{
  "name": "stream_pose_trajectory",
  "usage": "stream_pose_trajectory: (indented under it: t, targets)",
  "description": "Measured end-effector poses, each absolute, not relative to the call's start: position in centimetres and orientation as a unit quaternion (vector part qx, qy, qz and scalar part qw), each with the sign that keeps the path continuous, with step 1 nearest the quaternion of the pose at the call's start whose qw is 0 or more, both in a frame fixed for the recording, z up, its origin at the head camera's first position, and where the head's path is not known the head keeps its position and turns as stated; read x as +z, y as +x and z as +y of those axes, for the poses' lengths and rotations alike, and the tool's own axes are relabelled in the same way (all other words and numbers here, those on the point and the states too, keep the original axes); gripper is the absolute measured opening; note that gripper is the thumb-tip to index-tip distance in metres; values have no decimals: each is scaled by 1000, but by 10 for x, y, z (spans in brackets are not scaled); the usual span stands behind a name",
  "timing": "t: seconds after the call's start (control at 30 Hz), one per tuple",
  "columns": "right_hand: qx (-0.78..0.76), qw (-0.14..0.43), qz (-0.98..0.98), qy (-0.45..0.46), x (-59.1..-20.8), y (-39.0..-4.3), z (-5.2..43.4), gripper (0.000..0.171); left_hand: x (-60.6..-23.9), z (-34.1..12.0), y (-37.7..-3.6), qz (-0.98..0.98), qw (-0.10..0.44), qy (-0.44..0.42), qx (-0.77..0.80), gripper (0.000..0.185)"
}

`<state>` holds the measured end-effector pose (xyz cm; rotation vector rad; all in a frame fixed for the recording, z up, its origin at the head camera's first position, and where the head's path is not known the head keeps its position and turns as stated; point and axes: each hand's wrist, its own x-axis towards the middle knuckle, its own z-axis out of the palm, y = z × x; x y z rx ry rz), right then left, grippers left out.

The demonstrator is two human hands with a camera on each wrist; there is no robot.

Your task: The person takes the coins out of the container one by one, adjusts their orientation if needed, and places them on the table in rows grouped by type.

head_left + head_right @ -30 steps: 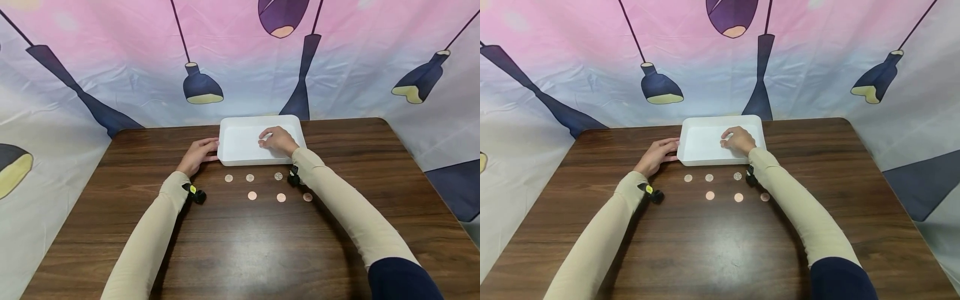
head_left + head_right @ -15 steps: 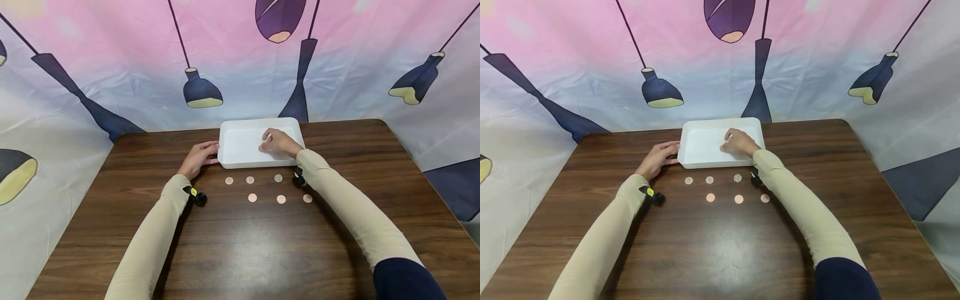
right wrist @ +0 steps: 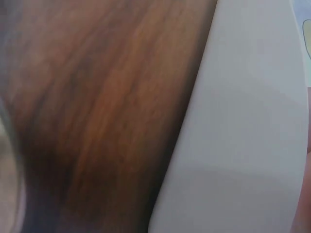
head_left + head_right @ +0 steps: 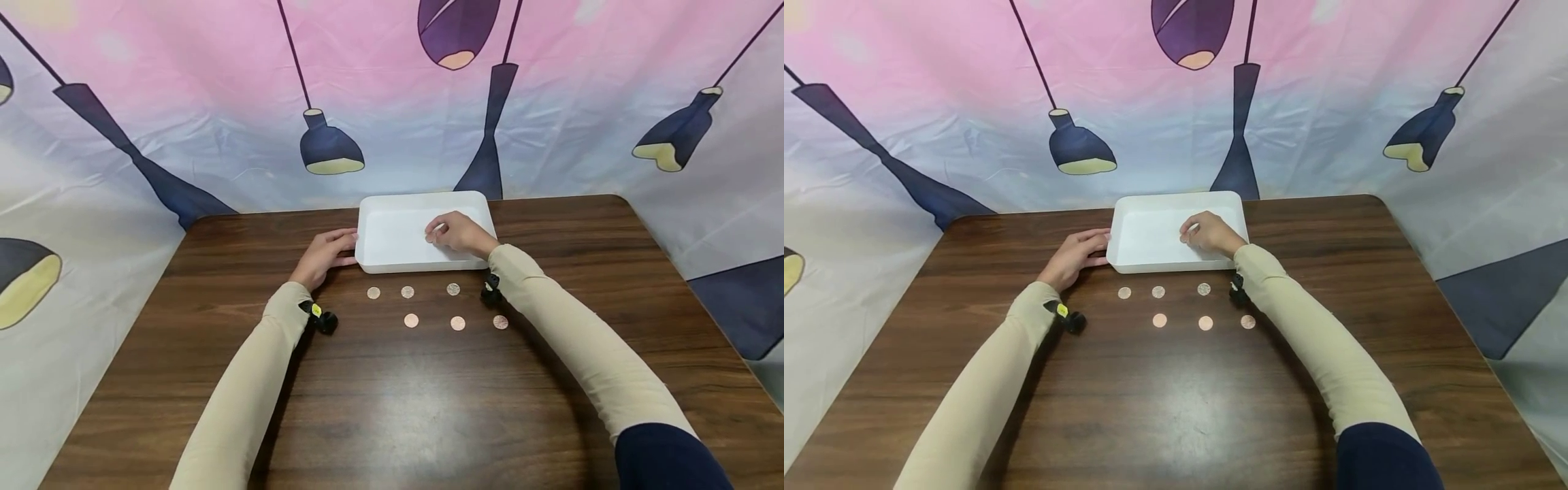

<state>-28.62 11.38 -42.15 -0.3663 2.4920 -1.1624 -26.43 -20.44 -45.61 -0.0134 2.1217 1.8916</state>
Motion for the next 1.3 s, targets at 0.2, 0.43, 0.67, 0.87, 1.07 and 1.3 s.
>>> stream_pose_trajectory:
  t: [0.2,0.43,0.67,0.87,1.07,1.3]
  targets:
    - [-436,193,869,-131,-419,-285,114,28,-455,-204,-265,737,147,-9,659,55]
    - [-489,207,837,-133,-402,-272,120,31,-453,-202,-265,737,153,-7,659,57]
    - [-507,223,816,-164,-383,-249,113,25,-454,-204,-265,733,157,-11,662,56]
    - [-509,250,796,-211,-376,-229,93,27,-455,-205,-266,734,151,-7,661,55]
    - [-507,285,776,-244,-382,-212,68,26,-456,-206,-266,735,146,-3,662,54]
    - [-488,321,764,-274,-401,-202,46,26,-455,-204,-265,731,141,-4,668,53]
